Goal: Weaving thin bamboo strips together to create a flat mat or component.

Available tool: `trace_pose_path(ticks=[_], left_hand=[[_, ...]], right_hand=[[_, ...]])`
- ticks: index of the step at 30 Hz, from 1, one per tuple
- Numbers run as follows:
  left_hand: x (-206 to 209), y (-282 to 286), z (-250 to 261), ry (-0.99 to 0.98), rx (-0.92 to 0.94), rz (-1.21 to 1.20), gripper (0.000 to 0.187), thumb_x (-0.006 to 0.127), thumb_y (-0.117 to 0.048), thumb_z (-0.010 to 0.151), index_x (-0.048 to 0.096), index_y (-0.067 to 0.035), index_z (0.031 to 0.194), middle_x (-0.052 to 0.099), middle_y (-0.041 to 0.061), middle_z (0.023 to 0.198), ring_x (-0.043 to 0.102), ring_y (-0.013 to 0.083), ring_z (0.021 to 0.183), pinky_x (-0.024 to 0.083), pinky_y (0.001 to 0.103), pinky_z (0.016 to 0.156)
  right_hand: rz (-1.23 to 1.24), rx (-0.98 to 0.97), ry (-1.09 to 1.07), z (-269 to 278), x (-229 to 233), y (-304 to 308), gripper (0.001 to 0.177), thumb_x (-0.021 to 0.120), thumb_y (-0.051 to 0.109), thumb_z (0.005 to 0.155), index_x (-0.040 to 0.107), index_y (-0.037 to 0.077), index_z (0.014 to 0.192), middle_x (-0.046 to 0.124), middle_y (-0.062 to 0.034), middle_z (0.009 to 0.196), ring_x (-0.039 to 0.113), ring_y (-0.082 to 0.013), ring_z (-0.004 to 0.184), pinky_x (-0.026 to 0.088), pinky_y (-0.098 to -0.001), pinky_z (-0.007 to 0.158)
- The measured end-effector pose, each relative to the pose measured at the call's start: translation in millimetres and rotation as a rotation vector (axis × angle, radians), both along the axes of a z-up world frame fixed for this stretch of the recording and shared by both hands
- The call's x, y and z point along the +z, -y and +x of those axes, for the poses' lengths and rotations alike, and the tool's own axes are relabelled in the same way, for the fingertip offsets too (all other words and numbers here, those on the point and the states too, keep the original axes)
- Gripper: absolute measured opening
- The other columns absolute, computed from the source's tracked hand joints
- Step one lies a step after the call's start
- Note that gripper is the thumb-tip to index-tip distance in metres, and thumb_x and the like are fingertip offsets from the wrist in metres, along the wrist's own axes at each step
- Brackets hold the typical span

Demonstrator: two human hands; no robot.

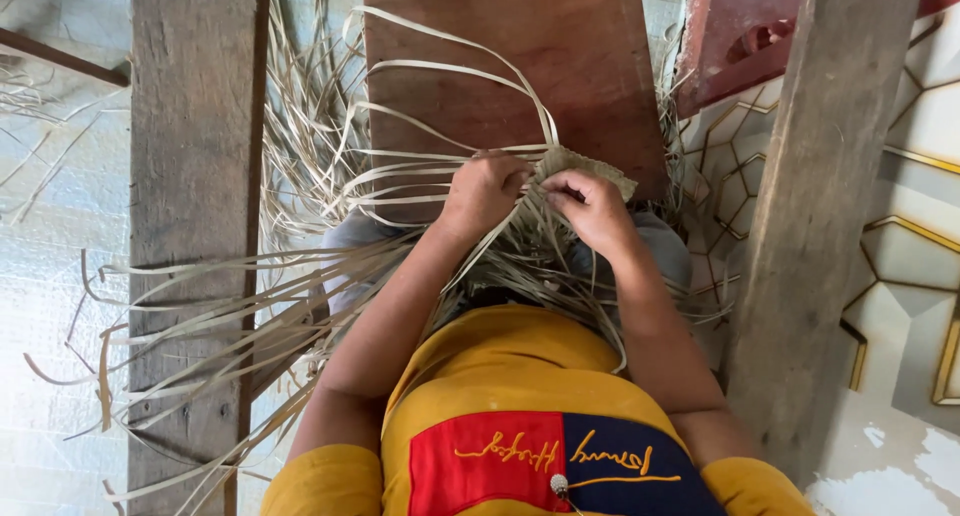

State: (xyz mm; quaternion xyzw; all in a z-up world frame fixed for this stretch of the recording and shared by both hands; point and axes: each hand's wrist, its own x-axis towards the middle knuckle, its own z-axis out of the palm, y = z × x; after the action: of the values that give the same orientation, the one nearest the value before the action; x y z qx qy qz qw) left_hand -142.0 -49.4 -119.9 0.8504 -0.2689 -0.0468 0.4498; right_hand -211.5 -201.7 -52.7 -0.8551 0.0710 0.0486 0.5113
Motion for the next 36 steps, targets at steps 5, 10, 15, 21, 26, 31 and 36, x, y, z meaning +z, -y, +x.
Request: trace_pose_path(ticks=[5,10,15,21,26,31,36], left_hand=[[3,-2,-7,-0.123,-0.027,0.030,0.010,0.064,-0.015,0.077,0.065,-0.017,0.086,0.061,0.004,0.075,0.061,0.0288,0.076,0.052,0.042,0.066],[18,-6,-11,-0.260,-0.044,-0.126,0.011,0.054,-0.008,0.086,0.063,-0.011,0.093,0.059,0.008,0.075,0.061,0.0312,0.073,0.052,0.044,0.063],[36,-5,-18,-0.240,0.032,-0.160,0.011,0.051,-0.005,0.086,0.060,-0.004,0.093,0.056,0.011,0.068,0.059,0.0309,0.061,0.050,0.043,0.056],[11,-3,-18,-0.159,0.201,-0.159,0.009,0.064,-0.013,0.076,0.062,-0.007,0.081,0.053,0.011,0.067,0.058,0.0322,0.061,0.047,0.042,0.052],[2,1,-16,-0.224,0.334,-0.287,0.006,0.064,-0.013,0.073,0.062,-0.006,0.074,0.051,0.012,0.064,0.057,0.0317,0.063,0.045,0.040,0.057],[-1,7,-27,-0.286,0.423,-0.367,0.006,0.063,-0.015,0.076,0.062,-0.009,0.074,0.052,0.006,0.067,0.054,0.0222,0.068,0.043,0.034,0.062],[2,11,-32,-0.279,0.465,-0.470,0.007,0.065,-0.014,0.077,0.063,-0.008,0.074,0.051,0.010,0.065,0.058,0.0268,0.066,0.046,0.034,0.060]], right_hand=[[0.045,-0.006,-0.048,0,2,1,0.012,0.060,0.006,0.085,0.065,0.003,0.095,0.064,-0.0164,0.080,0.062,-0.0235,0.076,0.050,-0.0392,0.061],[0.054,0.020,-0.114,6,25,-3,0.009,0.063,0.008,0.080,0.065,0.001,0.086,0.063,-0.0156,0.071,0.060,-0.0199,0.066,0.048,-0.0361,0.056],[0.033,-0.055,-0.111,32,8,-3,0.010,0.065,0.017,0.078,0.068,0.008,0.082,0.063,-0.0069,0.066,0.059,-0.0120,0.056,0.049,-0.0285,0.054],[0.108,-0.151,-0.171,48,-3,-13,0.011,0.066,0.018,0.071,0.068,0.008,0.075,0.060,-0.0057,0.056,0.054,-0.0095,0.042,0.044,-0.0223,0.038],[0.305,0.026,-0.167,86,70,-36,0.019,0.067,0.019,0.072,0.062,0.002,0.066,0.052,-0.0057,0.047,0.039,-0.0052,0.032,0.029,-0.0176,0.028],[0.039,0.308,0.003,150,126,-69,0.024,0.057,0.017,0.083,0.059,0.012,0.059,0.057,0.0032,0.050,0.047,-0.0034,0.041,0.040,-0.0166,0.047],[-0.254,0.556,-0.031,161,158,-76,0.019,0.057,0.013,0.081,0.063,0.011,0.063,0.061,-0.0022,0.055,0.055,-0.0134,0.049,0.043,-0.0269,0.053]])
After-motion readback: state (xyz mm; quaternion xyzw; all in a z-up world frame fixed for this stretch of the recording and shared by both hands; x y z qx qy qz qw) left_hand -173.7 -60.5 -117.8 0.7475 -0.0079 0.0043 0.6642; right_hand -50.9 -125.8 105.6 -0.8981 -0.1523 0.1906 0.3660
